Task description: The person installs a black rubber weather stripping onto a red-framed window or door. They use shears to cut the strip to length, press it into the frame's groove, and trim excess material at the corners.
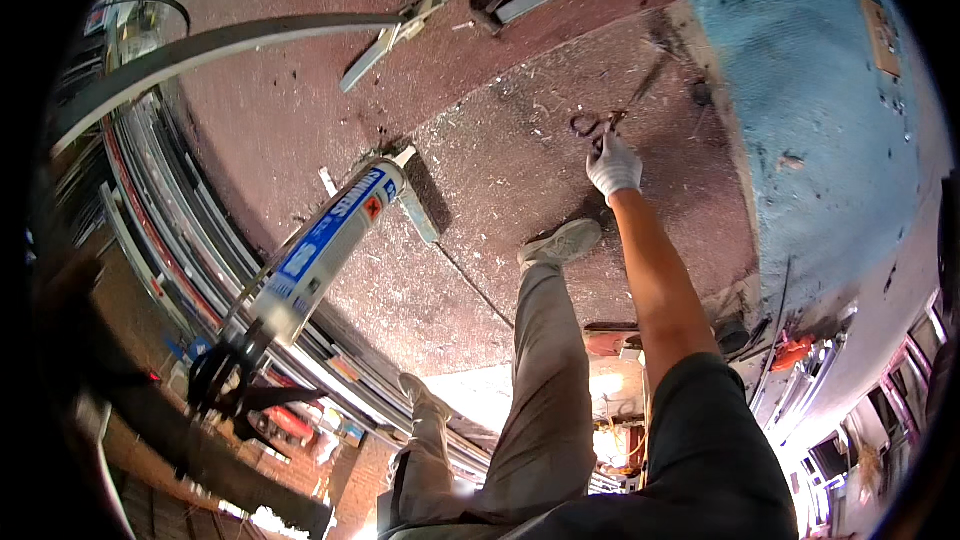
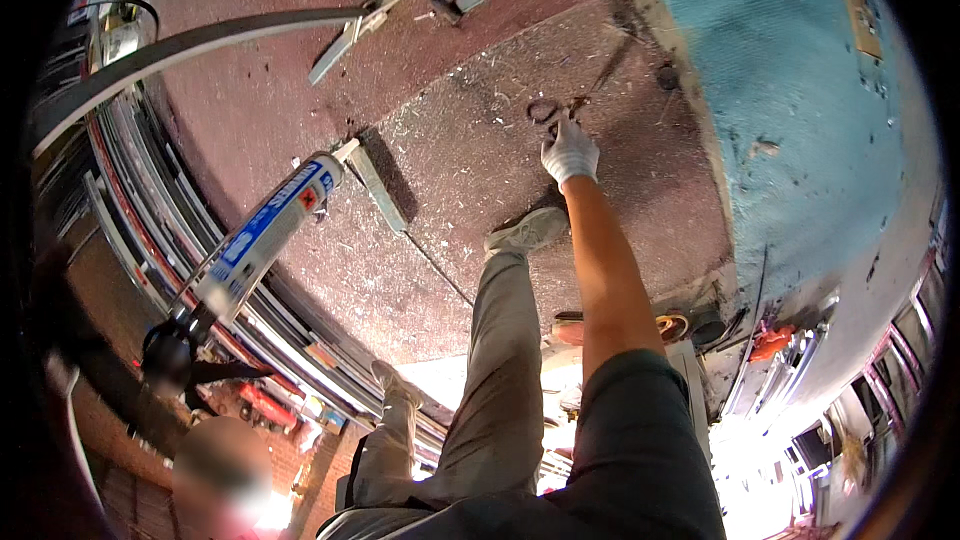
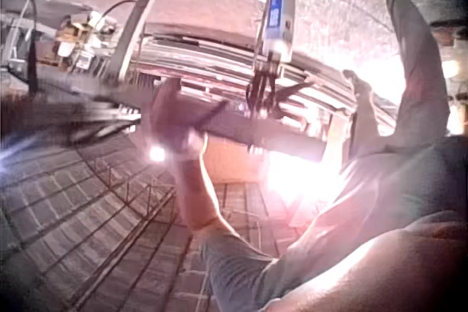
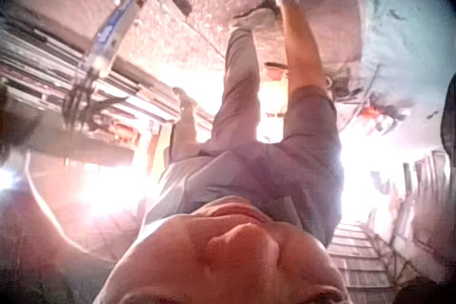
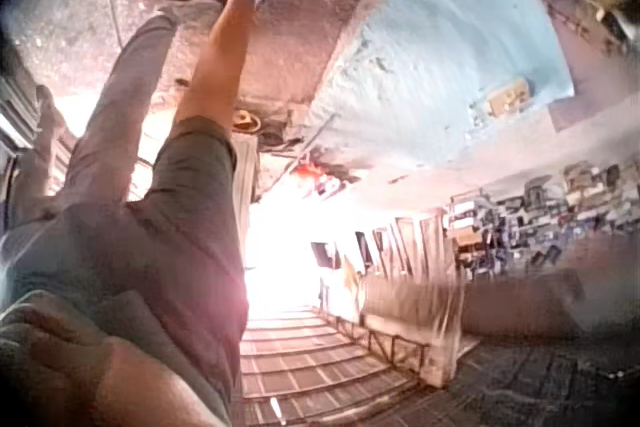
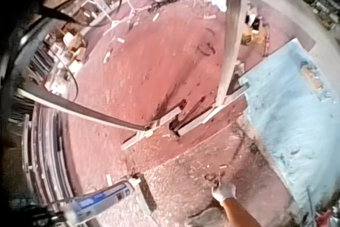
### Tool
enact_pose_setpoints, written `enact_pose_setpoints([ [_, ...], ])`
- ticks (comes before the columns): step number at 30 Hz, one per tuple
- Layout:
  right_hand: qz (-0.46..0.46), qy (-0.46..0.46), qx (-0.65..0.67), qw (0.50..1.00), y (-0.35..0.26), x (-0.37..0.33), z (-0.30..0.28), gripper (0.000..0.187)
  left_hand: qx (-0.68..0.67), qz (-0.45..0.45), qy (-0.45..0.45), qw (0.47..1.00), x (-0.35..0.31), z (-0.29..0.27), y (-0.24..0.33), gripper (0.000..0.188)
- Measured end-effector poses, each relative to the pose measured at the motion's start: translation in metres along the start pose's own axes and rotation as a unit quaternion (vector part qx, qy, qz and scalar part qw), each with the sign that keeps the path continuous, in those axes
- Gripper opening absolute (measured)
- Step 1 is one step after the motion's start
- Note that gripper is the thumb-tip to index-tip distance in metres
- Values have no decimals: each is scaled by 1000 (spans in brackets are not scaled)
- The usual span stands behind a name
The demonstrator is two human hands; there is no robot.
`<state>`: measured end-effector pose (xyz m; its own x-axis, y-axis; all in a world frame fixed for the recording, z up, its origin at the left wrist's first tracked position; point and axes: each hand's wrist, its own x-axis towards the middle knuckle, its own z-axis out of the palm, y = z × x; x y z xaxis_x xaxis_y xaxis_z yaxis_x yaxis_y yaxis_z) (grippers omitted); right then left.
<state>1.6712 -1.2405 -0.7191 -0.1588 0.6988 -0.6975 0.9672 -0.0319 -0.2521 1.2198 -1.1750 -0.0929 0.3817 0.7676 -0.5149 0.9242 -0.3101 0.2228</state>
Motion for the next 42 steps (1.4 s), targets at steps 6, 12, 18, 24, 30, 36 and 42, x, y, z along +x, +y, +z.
enact_pose_setpoints([
  [6, 90, 9, 176, 980, 54, -140, -49, 36, -99, 20, 114, 988, 26, 18, 21, 59],
  [12, 93, -86, 459, 879, 60, -301, -75, 34, -121, 17, 211, 970, -3, 19, 36, 25],
  [18, -103, 154, 572, 799, -12, -514, -154, 41, 79, -25, 156, 984, -15, 10, 55, 29],
  [24, -212, 325, 596, 702, -167, -690, -225, 65, 37, 143, 466, 872, -154, 3, 147, 36],
  [30, -301, 284, 610, 675, -347, -755, -148, 64, -559, 233, 123, 786, -352, 108, 184, 46],
  [36, -376, 5, 694, 614, -493, -748, -97, 67, -818, 52, 82, 566, -452, 163, 103, 58],
  [42, -392, -122, 506, 759, -588, -731, -178, 43, -725, 83, 186, 658, -482, 121, 36, 52],
])
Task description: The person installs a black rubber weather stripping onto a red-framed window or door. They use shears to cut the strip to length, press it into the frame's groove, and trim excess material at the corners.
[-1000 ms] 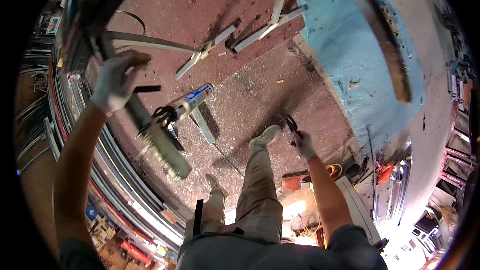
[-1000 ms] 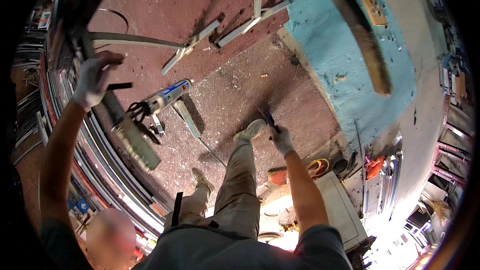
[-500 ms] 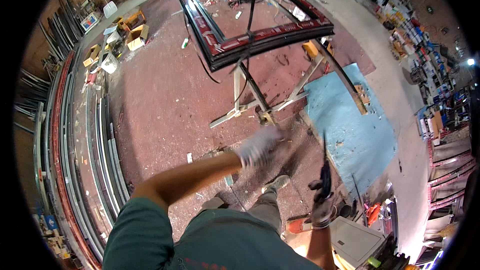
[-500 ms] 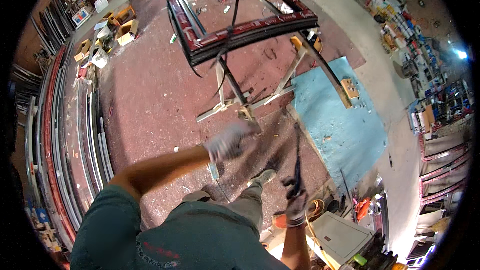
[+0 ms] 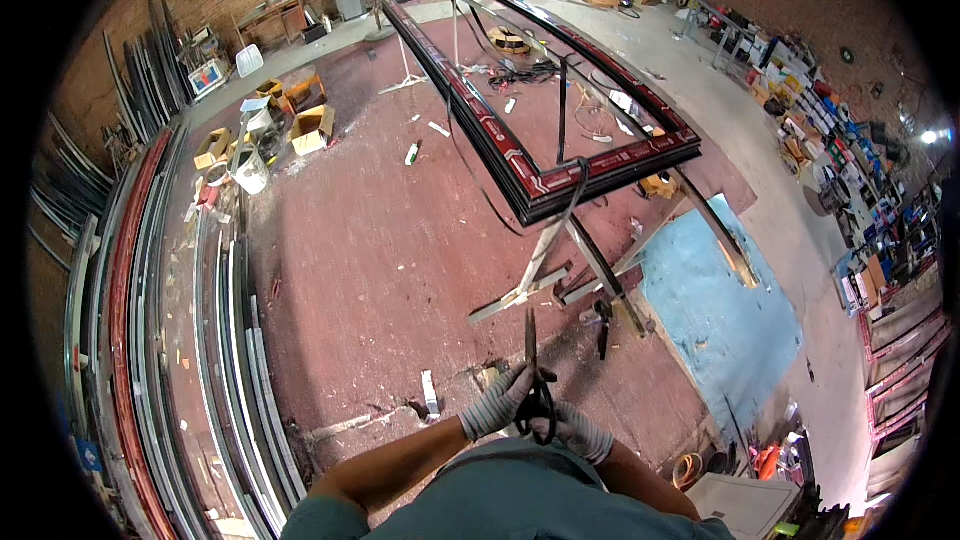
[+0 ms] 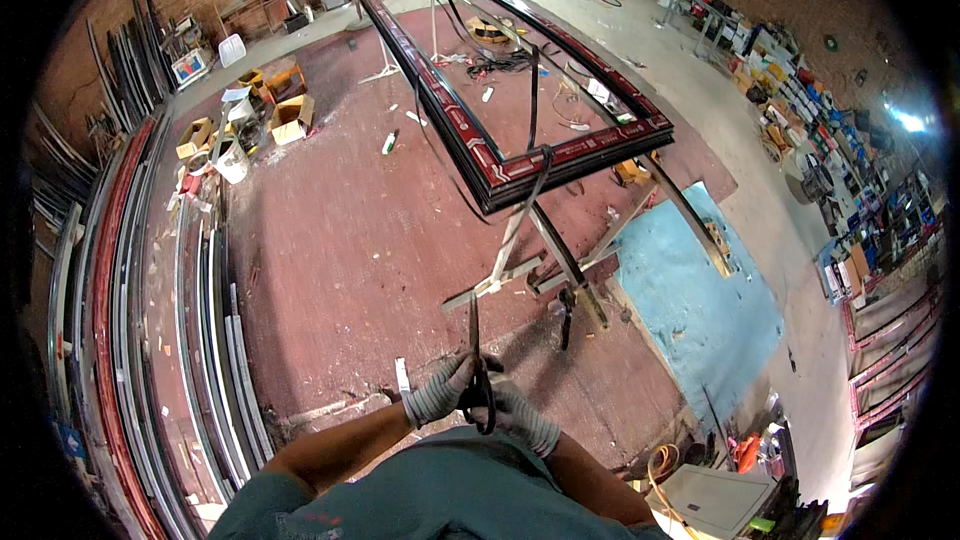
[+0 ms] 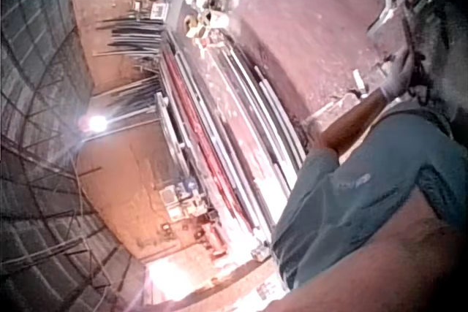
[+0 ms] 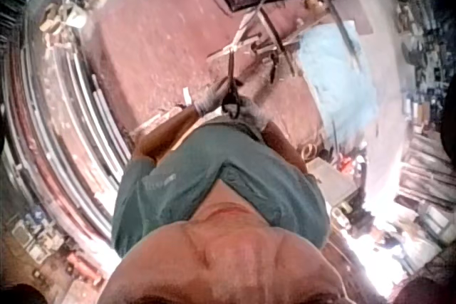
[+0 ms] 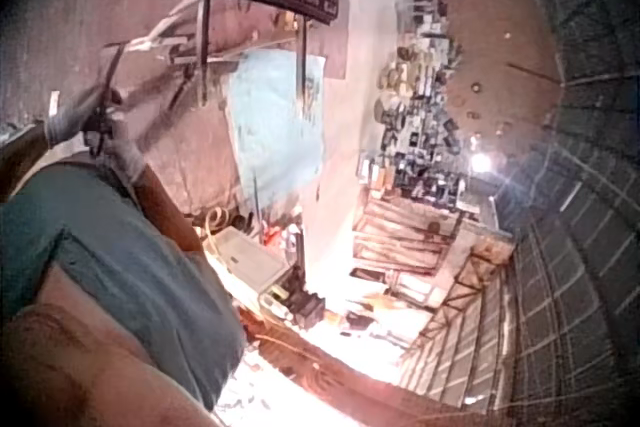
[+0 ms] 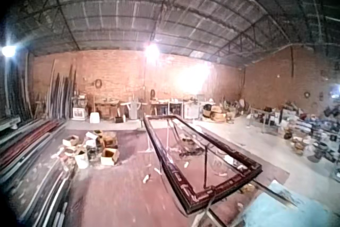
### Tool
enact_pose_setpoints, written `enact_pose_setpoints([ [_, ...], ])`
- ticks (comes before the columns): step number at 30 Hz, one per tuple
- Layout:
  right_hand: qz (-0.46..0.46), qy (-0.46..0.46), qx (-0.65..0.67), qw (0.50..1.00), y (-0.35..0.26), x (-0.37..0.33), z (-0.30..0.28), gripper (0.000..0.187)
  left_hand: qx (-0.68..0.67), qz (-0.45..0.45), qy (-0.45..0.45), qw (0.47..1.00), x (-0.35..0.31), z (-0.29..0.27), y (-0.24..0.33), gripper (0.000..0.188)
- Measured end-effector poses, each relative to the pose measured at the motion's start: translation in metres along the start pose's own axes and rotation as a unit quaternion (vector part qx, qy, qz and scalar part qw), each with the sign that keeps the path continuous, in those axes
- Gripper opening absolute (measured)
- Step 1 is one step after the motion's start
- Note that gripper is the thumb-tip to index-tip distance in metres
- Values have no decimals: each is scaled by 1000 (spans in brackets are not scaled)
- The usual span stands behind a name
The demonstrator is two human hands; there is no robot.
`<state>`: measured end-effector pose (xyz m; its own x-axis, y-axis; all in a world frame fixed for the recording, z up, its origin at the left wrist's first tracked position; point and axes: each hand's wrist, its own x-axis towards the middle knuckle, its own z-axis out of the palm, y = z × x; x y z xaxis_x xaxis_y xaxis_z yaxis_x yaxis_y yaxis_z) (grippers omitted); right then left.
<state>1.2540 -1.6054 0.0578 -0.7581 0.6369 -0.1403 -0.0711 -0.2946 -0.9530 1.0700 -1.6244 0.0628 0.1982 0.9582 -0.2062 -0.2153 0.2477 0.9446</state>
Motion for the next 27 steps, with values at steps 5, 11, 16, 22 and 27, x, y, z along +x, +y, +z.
enact_pose_setpoints([
  [5, 116, -13, 158, 981, 45, 101, -25, 24, 40, -21, -10, 999, 39, -61, 18, 38],
  [11, 90, -66, -149, 982, -40, 233, -30, 23, 106, 4, 108, 989, 88, -153, 63, 39],
  [16, 88, -3, -84, 993, -70, 312, -67, 35, 110, -13, 216, 970, 143, -238, 77, 41],
  [22, 207, 117, 341, 909, -75, 356, -134, 21, 212, -113, 168, 956, 270, -378, 66, 53],
  [27, 13, 365, 81, 927, -47, 382, -146, 11, 284, -53, 106, 951, 435, -486, 86, 52],
])
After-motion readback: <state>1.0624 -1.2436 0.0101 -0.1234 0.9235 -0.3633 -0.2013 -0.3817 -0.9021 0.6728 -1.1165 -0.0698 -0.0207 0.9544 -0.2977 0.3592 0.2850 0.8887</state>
